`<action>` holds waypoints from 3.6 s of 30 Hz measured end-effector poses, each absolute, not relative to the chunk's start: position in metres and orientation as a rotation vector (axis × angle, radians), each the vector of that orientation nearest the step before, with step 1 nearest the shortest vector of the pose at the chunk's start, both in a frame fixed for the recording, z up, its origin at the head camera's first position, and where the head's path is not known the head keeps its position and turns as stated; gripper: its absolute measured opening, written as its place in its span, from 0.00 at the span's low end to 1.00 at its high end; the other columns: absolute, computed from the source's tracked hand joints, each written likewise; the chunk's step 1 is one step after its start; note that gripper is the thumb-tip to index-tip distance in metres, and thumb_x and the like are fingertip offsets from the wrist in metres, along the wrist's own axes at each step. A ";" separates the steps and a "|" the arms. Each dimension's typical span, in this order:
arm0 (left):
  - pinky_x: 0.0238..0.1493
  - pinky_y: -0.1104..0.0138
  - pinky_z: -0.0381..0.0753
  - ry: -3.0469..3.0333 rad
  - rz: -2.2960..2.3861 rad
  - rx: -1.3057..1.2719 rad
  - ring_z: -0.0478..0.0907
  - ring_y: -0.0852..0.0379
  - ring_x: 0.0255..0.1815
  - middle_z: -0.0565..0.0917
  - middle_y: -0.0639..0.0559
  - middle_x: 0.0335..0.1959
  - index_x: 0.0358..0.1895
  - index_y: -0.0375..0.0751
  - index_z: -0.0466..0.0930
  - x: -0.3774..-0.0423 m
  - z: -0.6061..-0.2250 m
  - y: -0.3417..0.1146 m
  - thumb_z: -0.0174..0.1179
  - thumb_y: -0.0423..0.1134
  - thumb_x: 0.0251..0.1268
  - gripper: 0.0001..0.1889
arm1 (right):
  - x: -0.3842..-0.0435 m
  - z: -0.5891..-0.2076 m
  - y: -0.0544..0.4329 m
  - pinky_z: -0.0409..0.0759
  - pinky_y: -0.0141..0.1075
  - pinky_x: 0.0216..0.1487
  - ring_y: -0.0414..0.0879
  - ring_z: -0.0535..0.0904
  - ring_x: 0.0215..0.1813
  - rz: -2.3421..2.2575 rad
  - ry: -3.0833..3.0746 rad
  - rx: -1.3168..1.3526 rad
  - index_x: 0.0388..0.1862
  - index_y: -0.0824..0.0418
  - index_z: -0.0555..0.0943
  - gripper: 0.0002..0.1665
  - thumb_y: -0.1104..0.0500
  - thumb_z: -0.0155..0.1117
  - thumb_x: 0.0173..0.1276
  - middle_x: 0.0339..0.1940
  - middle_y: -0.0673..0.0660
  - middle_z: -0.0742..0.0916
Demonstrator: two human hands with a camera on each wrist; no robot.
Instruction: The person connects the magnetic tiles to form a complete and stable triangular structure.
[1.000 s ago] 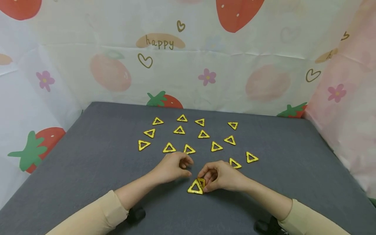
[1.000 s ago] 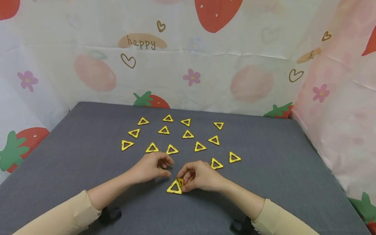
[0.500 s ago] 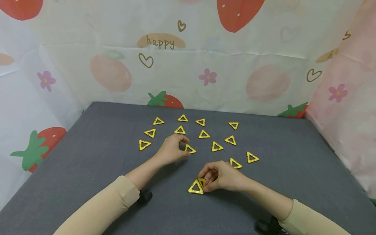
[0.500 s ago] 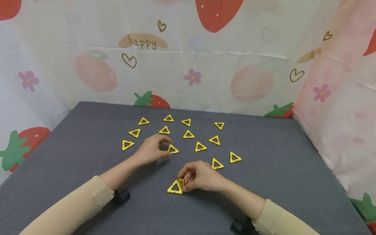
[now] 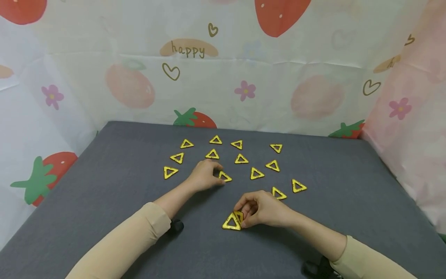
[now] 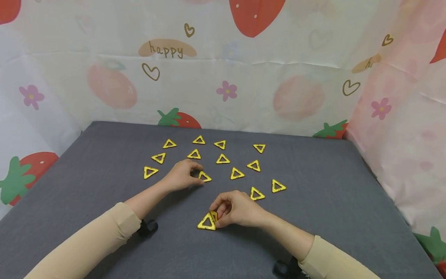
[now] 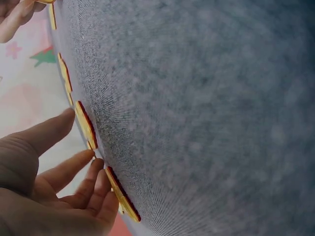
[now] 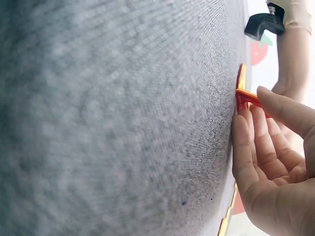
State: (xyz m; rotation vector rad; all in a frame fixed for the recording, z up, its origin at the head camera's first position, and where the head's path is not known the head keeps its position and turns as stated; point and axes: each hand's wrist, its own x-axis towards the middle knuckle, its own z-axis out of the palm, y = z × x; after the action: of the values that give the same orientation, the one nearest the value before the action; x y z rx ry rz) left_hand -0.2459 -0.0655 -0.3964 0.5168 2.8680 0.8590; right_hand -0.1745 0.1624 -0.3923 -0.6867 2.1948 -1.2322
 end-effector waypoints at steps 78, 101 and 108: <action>0.27 0.71 0.81 2.480 1.161 0.654 0.82 0.66 0.23 0.91 0.49 0.29 0.34 0.41 0.92 -0.181 -0.388 -0.078 0.69 0.34 0.58 0.04 | -0.173 -0.392 0.161 0.85 0.32 0.39 0.44 0.86 0.35 -1.215 2.208 -0.683 0.47 0.59 0.84 0.19 0.64 0.76 0.56 0.33 0.57 0.88; 0.31 0.72 0.79 2.394 1.180 0.610 0.81 0.66 0.28 0.91 0.51 0.32 0.37 0.41 0.91 -0.177 -0.387 -0.075 0.75 0.35 0.49 0.10 | -0.174 -0.393 0.160 0.84 0.31 0.38 0.42 0.85 0.36 -1.212 2.218 -0.701 0.46 0.58 0.85 0.19 0.63 0.77 0.54 0.34 0.57 0.88; 0.34 0.72 0.81 2.259 1.259 0.599 0.83 0.65 0.32 0.91 0.45 0.37 0.44 0.37 0.89 -0.174 -0.386 -0.079 0.75 0.31 0.49 0.16 | -0.173 -0.393 0.160 0.84 0.31 0.39 0.43 0.85 0.36 -1.218 2.215 -0.693 0.46 0.58 0.85 0.19 0.63 0.77 0.54 0.34 0.58 0.88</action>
State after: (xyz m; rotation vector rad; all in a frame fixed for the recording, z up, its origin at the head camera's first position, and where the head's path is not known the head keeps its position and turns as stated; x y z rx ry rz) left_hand -0.1745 -0.0789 -0.3865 0.5985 2.2593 1.2593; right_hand -0.1733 0.1599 -0.3930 -0.6930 2.2148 -1.2182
